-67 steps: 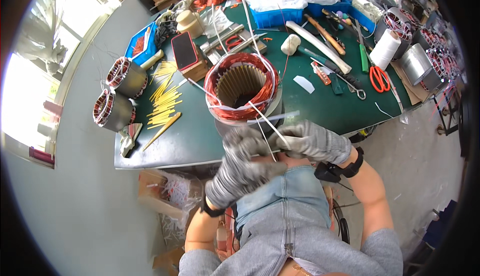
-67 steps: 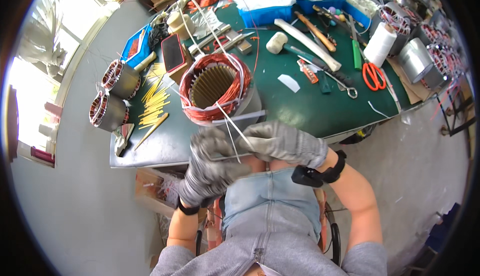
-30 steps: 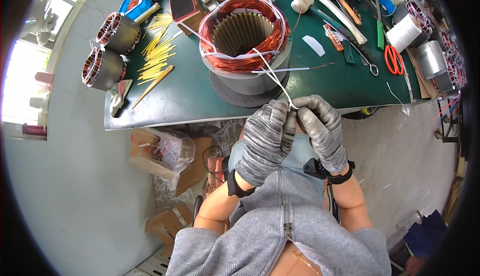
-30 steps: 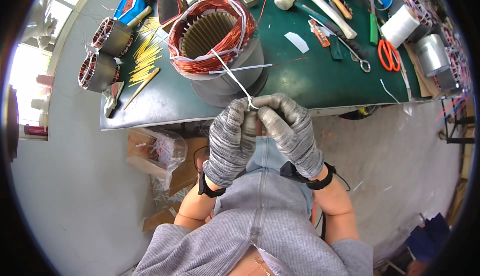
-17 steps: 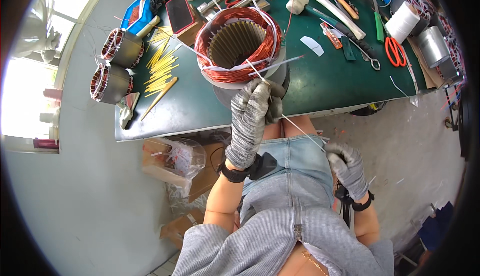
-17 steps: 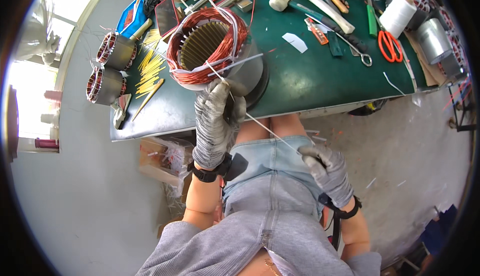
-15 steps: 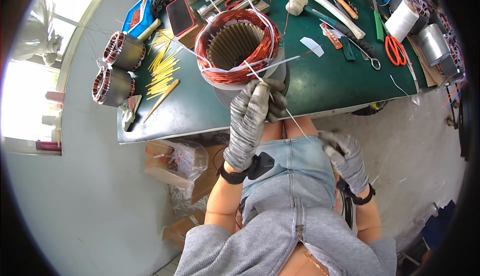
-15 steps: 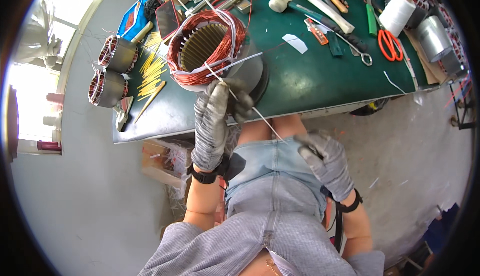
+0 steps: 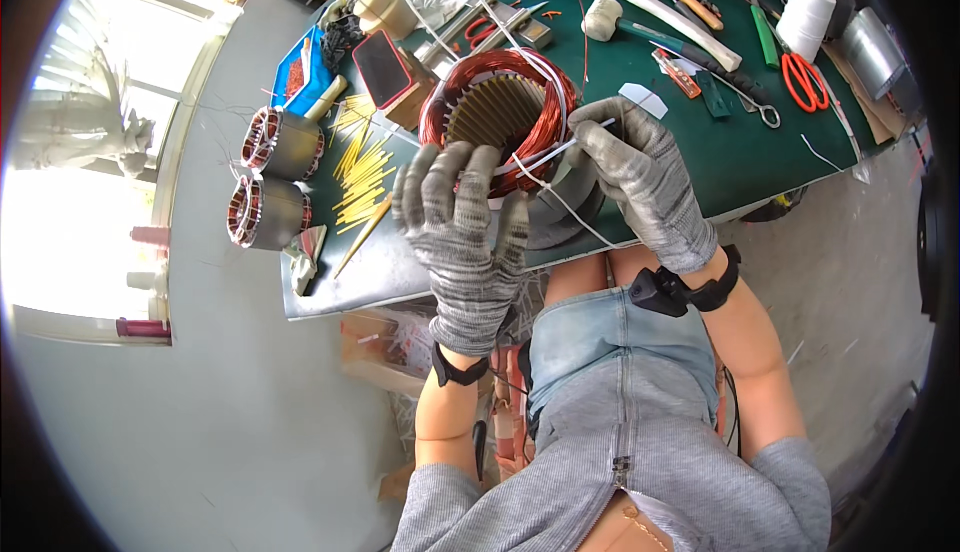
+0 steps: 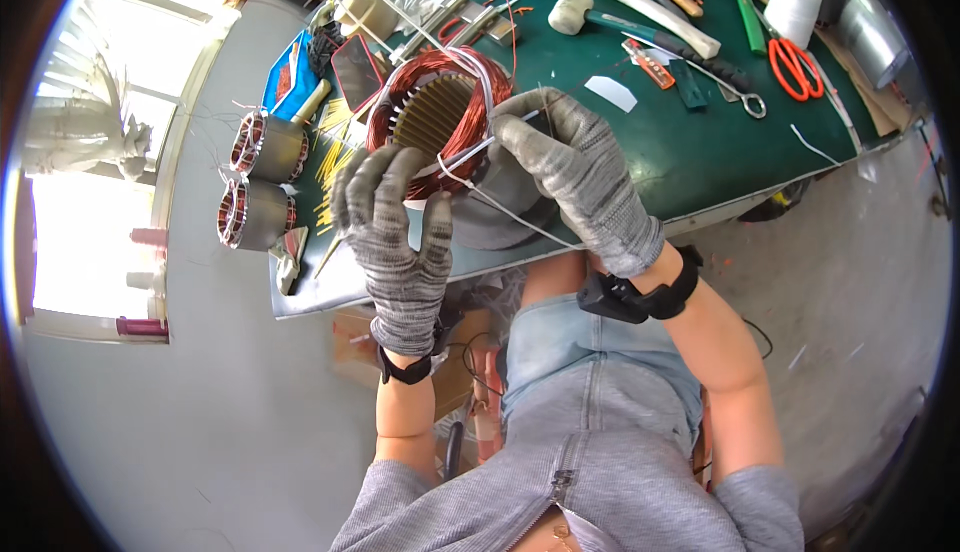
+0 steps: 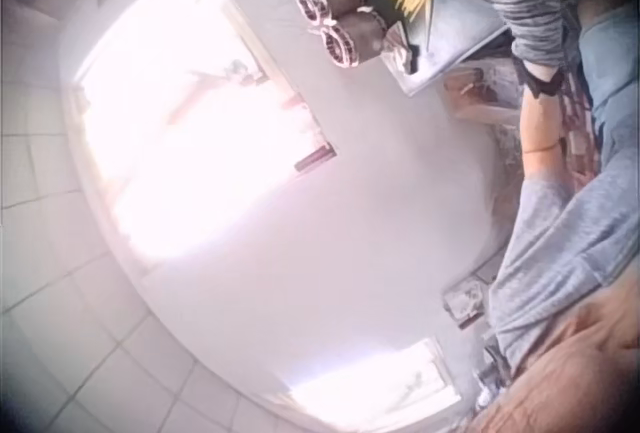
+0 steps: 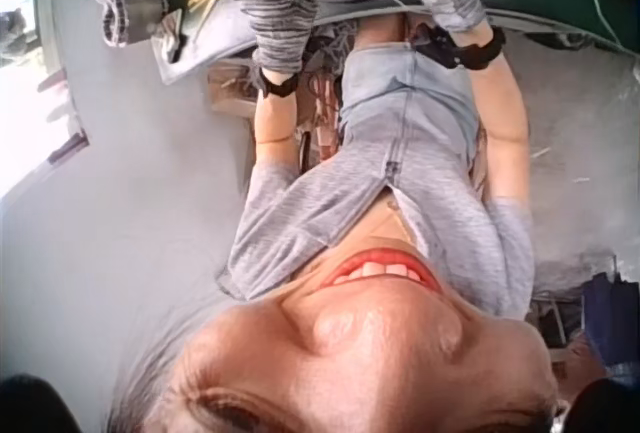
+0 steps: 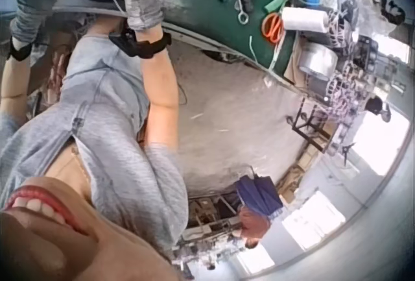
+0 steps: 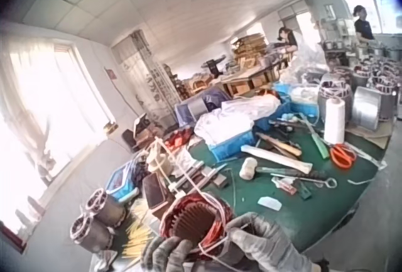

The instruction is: Secure copper wire windings on a stator using zip ties and tools.

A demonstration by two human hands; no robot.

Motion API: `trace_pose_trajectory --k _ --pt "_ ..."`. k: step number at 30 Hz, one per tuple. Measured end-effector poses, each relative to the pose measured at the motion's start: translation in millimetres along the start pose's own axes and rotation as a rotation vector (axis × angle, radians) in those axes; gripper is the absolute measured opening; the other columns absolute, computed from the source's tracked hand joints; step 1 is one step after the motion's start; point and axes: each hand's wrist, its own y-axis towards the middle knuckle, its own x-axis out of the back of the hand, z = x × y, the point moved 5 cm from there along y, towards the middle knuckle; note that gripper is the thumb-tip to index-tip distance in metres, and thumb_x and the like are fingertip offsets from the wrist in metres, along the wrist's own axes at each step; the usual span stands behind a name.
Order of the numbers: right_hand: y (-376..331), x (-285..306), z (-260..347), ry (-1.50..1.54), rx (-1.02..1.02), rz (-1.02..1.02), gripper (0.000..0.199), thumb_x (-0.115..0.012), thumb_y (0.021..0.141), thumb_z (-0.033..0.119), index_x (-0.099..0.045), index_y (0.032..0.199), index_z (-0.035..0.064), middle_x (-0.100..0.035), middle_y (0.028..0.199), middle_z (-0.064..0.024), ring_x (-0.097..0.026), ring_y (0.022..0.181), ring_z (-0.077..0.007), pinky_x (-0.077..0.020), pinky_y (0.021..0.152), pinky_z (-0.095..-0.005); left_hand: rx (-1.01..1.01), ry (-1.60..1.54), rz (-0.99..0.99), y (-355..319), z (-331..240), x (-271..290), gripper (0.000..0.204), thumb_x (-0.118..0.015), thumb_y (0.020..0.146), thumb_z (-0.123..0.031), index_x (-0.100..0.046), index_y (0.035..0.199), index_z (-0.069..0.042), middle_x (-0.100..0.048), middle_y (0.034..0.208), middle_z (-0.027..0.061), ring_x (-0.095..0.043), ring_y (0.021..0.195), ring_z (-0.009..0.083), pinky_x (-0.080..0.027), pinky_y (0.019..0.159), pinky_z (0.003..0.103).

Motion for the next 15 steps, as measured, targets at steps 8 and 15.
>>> trace_pose_trajectory --k 8,15 --pt "11.2 2.3 -6.0 -0.239 0.199 -0.126 0.011 -0.061 0.089 0.005 -0.060 0.099 0.0010 -0.064 0.087 -0.0019 -0.058 0.078 -0.0047 -0.0501 0.071 -0.0206 -0.031 -0.329 -0.028 2.7 -0.6 -15.7 0.040 -0.074 0.067 -0.007 -0.062 0.105 -0.009 -0.060 0.102 0.0081 -0.056 0.103 0.0298 -0.035 0.104 0.049" --pt "10.0 0.6 0.2 -0.391 0.254 -0.164 0.014 -0.065 0.087 0.010 -0.060 0.097 0.0019 -0.064 0.087 -0.0025 -0.058 0.077 -0.0053 -0.0497 0.070 -0.0211 -0.274 -0.173 -0.093 -1.4 -0.9 -21.6 0.035 -0.072 0.069 -0.011 -0.064 0.103 -0.007 -0.058 0.099 0.0088 -0.058 0.093 0.0264 -0.039 0.100 0.052"
